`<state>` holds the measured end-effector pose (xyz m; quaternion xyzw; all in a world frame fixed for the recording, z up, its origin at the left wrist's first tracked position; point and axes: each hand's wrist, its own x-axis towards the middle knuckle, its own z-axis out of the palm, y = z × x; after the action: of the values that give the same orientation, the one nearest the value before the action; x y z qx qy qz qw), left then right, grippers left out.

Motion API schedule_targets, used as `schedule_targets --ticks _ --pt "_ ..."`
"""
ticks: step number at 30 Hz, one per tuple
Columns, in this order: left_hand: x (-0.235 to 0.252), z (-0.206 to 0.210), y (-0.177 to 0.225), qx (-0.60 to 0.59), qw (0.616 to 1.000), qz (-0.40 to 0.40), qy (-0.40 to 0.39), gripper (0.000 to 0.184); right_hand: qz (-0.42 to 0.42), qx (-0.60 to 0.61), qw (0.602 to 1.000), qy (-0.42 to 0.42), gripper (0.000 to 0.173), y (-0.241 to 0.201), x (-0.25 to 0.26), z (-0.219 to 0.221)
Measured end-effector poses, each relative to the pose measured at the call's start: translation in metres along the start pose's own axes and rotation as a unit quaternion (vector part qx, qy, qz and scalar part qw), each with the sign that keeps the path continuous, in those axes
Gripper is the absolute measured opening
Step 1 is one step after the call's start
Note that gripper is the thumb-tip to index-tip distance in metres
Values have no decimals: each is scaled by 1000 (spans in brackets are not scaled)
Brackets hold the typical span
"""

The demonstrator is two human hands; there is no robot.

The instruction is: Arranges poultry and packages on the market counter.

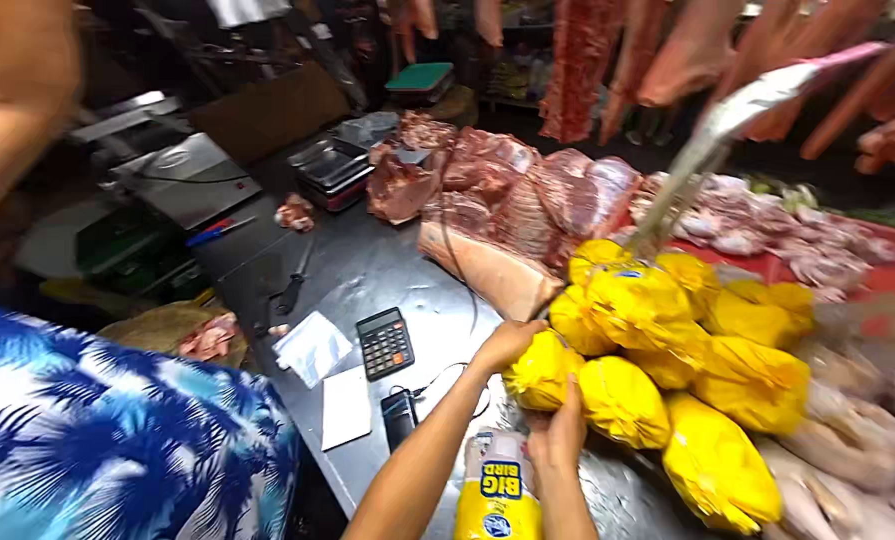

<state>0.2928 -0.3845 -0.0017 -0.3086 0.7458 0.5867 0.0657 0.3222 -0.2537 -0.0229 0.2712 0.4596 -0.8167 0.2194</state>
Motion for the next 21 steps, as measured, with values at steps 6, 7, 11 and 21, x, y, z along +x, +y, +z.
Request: schedule_targets --ticks 6,7,11,21 --pt "13 -1 3 -21 999 -27 27 69 38 -210 961 -176 55 -27 -20 -48" --pt "11 -2 1 -31 999 -23 32 69 24 -286 931 -224 54 -35 -26 -62" --pt "12 -2 -16 -101 995 -17 15 74 24 -428 853 -298 62 -49 -35 -74" --pt "-17 25 -45 -330 942 33 58 57 14 -52 984 -172 25 0 0 -54"
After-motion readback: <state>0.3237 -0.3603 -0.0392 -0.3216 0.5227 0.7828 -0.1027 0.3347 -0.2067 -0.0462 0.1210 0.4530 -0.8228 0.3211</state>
